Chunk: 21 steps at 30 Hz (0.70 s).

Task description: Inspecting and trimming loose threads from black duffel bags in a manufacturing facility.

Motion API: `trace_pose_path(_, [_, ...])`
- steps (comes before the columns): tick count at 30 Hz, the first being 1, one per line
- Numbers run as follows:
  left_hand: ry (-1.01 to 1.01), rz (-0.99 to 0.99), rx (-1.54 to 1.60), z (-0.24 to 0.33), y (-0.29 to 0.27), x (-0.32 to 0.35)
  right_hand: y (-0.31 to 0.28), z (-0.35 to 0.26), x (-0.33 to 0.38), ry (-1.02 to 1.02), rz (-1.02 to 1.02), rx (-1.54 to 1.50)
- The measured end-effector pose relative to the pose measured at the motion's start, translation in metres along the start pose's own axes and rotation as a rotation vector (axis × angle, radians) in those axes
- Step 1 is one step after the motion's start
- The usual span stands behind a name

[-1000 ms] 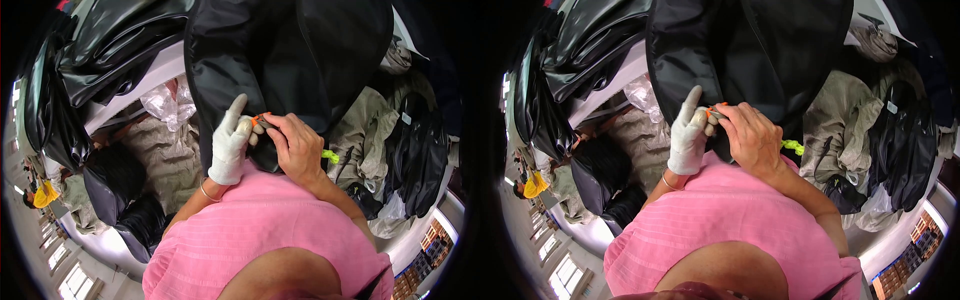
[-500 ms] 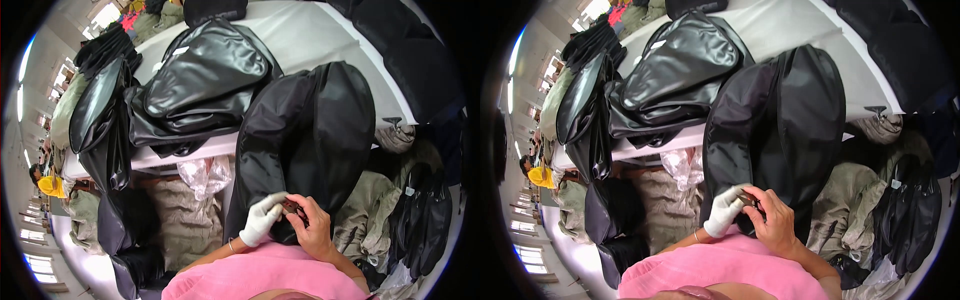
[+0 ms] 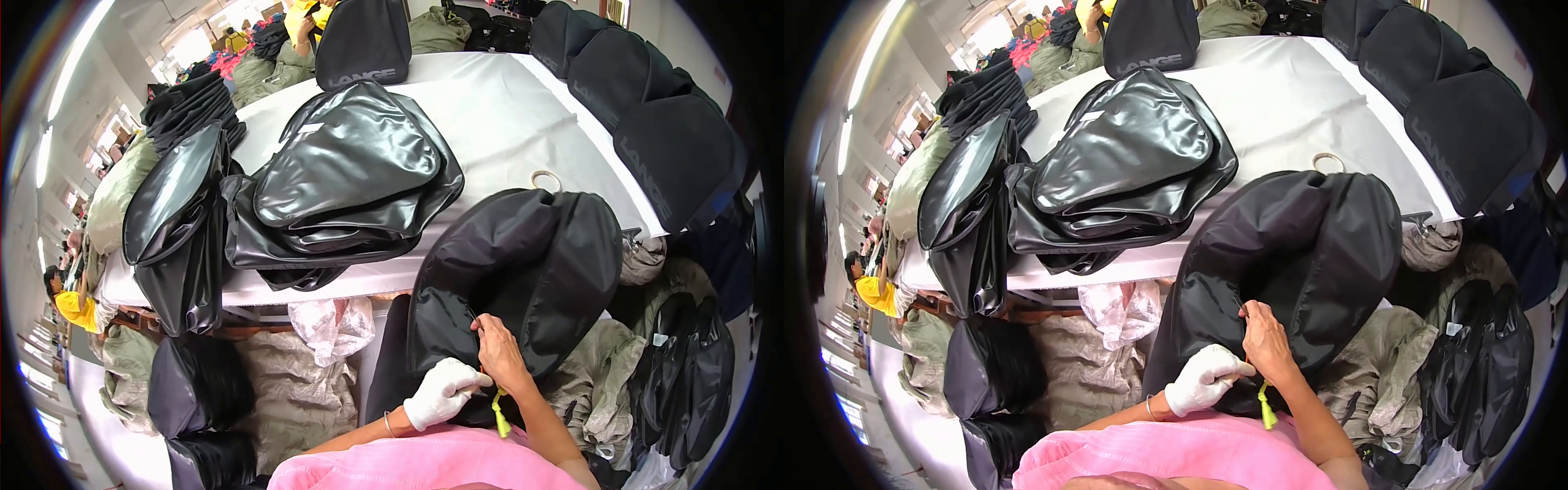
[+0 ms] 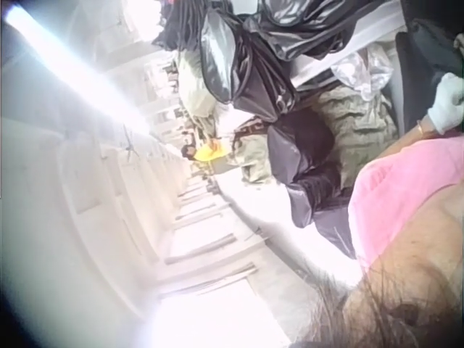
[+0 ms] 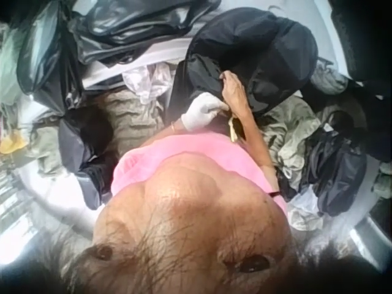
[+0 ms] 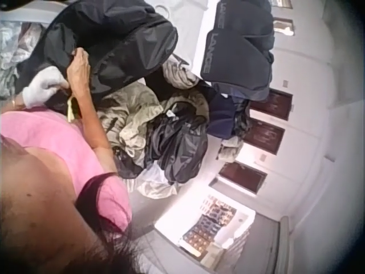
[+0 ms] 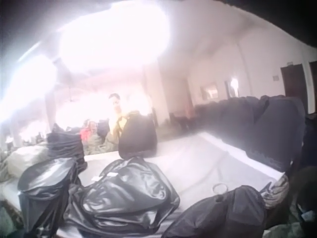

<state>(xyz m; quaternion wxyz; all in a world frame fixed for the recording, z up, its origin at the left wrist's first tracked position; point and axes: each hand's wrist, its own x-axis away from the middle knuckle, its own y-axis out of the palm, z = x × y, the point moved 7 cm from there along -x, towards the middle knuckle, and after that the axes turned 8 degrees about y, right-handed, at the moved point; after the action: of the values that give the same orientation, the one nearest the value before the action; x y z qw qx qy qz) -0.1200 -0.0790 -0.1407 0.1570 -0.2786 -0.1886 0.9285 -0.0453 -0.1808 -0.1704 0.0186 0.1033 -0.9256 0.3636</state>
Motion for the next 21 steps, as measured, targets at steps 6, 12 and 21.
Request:
trace_pose_path(6, [0.013,-0.032,-0.004,0.001,0.000,-0.006,0.002,0.022,-0.002,0.064,-0.014,-0.154])
trace_pose_path(12, [-0.158,0.016,0.068,-0.012,-0.010,-0.011,-0.006,0.027,0.010,0.119,0.079,-0.345])
trace_pose_path(21, [-0.586,-0.126,0.328,-0.039,-0.021,-0.018,-0.016,0.016,0.051,-0.012,0.220,-0.797])
